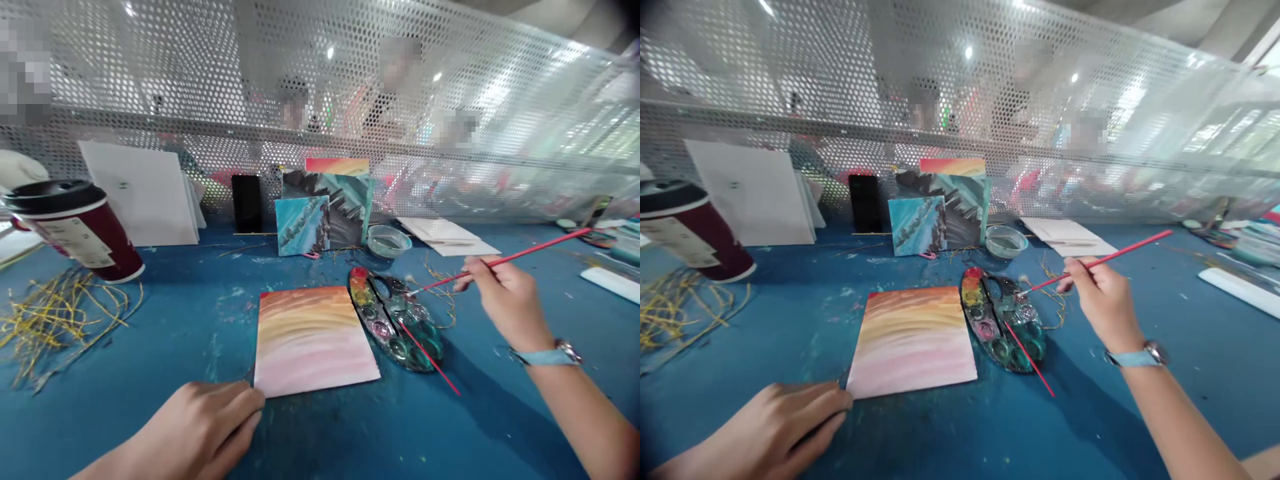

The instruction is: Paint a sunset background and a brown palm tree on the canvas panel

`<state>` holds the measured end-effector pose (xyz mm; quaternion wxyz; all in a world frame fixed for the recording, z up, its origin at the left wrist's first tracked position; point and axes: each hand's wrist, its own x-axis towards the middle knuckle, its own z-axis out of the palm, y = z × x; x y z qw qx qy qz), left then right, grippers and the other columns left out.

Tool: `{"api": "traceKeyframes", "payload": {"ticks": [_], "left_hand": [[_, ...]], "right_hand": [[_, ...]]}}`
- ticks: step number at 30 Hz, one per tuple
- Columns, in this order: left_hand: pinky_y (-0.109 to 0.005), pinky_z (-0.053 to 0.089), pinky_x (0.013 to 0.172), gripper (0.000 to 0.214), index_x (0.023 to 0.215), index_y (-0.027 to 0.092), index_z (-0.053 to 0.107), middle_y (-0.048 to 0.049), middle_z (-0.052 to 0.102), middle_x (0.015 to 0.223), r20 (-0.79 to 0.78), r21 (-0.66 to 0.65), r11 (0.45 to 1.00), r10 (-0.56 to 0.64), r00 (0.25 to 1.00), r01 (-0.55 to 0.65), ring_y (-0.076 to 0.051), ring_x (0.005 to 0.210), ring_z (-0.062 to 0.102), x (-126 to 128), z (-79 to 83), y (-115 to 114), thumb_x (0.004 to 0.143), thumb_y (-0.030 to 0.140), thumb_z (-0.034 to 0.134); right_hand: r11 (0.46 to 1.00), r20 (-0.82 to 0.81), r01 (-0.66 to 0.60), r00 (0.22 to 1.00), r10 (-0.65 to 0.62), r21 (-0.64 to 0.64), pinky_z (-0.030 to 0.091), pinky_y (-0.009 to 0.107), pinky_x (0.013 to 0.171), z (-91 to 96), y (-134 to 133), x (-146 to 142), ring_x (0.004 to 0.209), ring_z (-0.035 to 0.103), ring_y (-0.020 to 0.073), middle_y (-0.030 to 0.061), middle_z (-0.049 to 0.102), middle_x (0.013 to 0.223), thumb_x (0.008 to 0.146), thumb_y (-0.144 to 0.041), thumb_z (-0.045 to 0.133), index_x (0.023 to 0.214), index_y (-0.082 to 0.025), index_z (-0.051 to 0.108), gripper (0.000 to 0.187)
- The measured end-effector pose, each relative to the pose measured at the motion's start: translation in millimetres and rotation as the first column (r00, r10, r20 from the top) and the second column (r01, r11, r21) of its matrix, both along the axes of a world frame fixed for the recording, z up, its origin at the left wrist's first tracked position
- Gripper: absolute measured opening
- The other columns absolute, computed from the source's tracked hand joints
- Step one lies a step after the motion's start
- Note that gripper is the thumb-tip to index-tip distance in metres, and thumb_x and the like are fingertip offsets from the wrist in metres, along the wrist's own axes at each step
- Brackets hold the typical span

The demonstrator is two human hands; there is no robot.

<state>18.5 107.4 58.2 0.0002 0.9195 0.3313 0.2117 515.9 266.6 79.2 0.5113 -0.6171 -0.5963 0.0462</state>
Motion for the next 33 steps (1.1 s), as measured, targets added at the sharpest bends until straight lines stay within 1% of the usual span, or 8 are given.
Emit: {"api": "traceKeyframes", "payload": {"ticks": [6, 10, 14, 18, 23, 27, 30, 33], "left_hand": [[-0.029, 0.049, 0.054, 0.041, 0.101, 0.028, 0.058, 0.0071, 0.069, 0.076, -0.020, -0.016, 1.000, 0.010, 1.000, -0.010, -0.013, 0.055, 0.069, 1.5, 2.2, 0.0, 0.126, 0.026, 0.026], [-0.029, 0.049, 0.055, 0.041, 0.101, 0.027, 0.059, 0.0067, 0.070, 0.077, -0.031, -0.015, 1.000, 0.015, 0.999, -0.016, -0.013, 0.057, 0.070, 2.3, -0.1, 1.3, 0.126, 0.025, 0.027], [-0.029, 0.050, 0.056, 0.041, 0.103, 0.027, 0.060, 0.0061, 0.071, 0.078, -0.038, -0.018, 1.000, 0.016, 0.999, -0.017, -0.014, 0.058, 0.071, 1.1, -1.8, 1.0, 0.125, 0.025, 0.026], [-0.029, 0.051, 0.057, 0.041, 0.105, 0.027, 0.061, 0.0058, 0.072, 0.079, -0.047, -0.017, 1.000, 0.012, 0.999, -0.013, -0.014, 0.059, 0.072, -0.5, -0.8, 0.0, 0.126, 0.027, 0.026], [-0.029, 0.052, 0.058, 0.042, 0.107, 0.026, 0.061, 0.0059, 0.071, 0.079, -0.049, -0.011, 1.000, 0.004, 0.999, -0.004, -0.014, 0.060, 0.072, -1.0, -0.7, -0.6, 0.127, 0.027, 0.025], [-0.030, 0.051, 0.057, 0.039, 0.110, 0.026, 0.061, 0.0059, 0.070, 0.078, -0.038, 0.001, 1.000, -0.006, 0.999, 0.006, -0.015, 0.058, 0.070, -1.0, -2.1, 0.1, 0.127, 0.028, 0.026], [-0.029, 0.050, 0.057, 0.037, 0.113, 0.026, 0.060, 0.0060, 0.070, 0.079, -0.031, 0.010, 1.000, -0.006, 1.000, 0.006, -0.015, 0.058, 0.071, -1.3, -1.8, 1.3, 0.128, 0.027, 0.026], [-0.029, 0.050, 0.056, 0.035, 0.113, 0.026, 0.059, 0.0069, 0.069, 0.078, -0.036, 0.001, 1.000, -0.012, 0.999, 0.012, -0.014, 0.057, 0.070, -1.5, -0.9, 1.4, 0.128, 0.027, 0.027]], "right_hand": [[1.000, -0.019, 0.016, 1.000, -0.016, 0.018, 0.063, 0.049, 0.088, 1.4, 2.6, 5.4, 0.075, 0.080, 0.0322, 0.0051, 0.078, 0.068, 0.089, -0.088, 0.067, 0.084, -0.028, 0.075, 0.061], [1.000, 0.011, -0.016, 1.000, 0.016, -0.010, 0.063, 0.049, 0.085, -0.6, 2.1, 3.5, 0.075, 0.080, 0.0331, 0.0059, 0.079, 0.071, 0.086, -0.089, 0.071, 0.084, -0.028, 0.077, 0.062], [1.000, 0.006, -0.013, 1.000, 0.013, 0.022, 0.062, 0.048, 0.085, -2.1, -0.1, 1.6, 0.074, 0.080, 0.0316, 0.0045, 0.080, 0.071, 0.090, -0.091, 0.066, 0.094, -0.027, 0.078, 0.065], [0.999, 0.018, -0.026, 1.000, 0.026, 0.020, 0.061, 0.043, 0.078, -1.7, -1.2, -0.6, 0.071, 0.079, 0.0294, 0.0047, 0.079, 0.070, 0.088, -0.090, 0.069, 0.088, -0.026, 0.077, 0.065], [0.998, 0.011, -0.001, 1.000, 0.000, 0.058, 0.061, 0.043, 0.084, -2.7, -0.1, 1.0, 0.071, 0.079, 0.0274, 0.0036, 0.078, 0.068, 0.094, -0.086, 0.065, 0.090, -0.026, 0.076, 0.061], [0.999, 0.026, -0.030, 0.999, 0.029, 0.035, 0.059, 0.042, 0.083, -4.3, 1.0, 4.8, 0.071, 0.078, 0.0267, 0.0040, 0.078, 0.070, 0.095, -0.080, 0.070, 0.087, -0.025, 0.075, 0.056], [0.995, 0.024, -0.033, 0.999, 0.030, 0.097, 0.058, 0.041, 0.080, -4.2, -0.5, 6.8, 0.068, 0.076, 0.0261, 0.0029, 0.075, 0.067, 0.098, -0.077, 0.068, 0.087, -0.026, 0.074, 0.053], [0.980, 0.022, -0.057, 0.998, 0.054, 0.191, 0.056, 0.040, 0.073, -3.3, -4.2, 6.4, 0.063, 0.071, 0.0245, 0.0018, 0.071, 0.065, 0.100, -0.080, 0.062, 0.084, -0.027, 0.070, 0.056]]}}
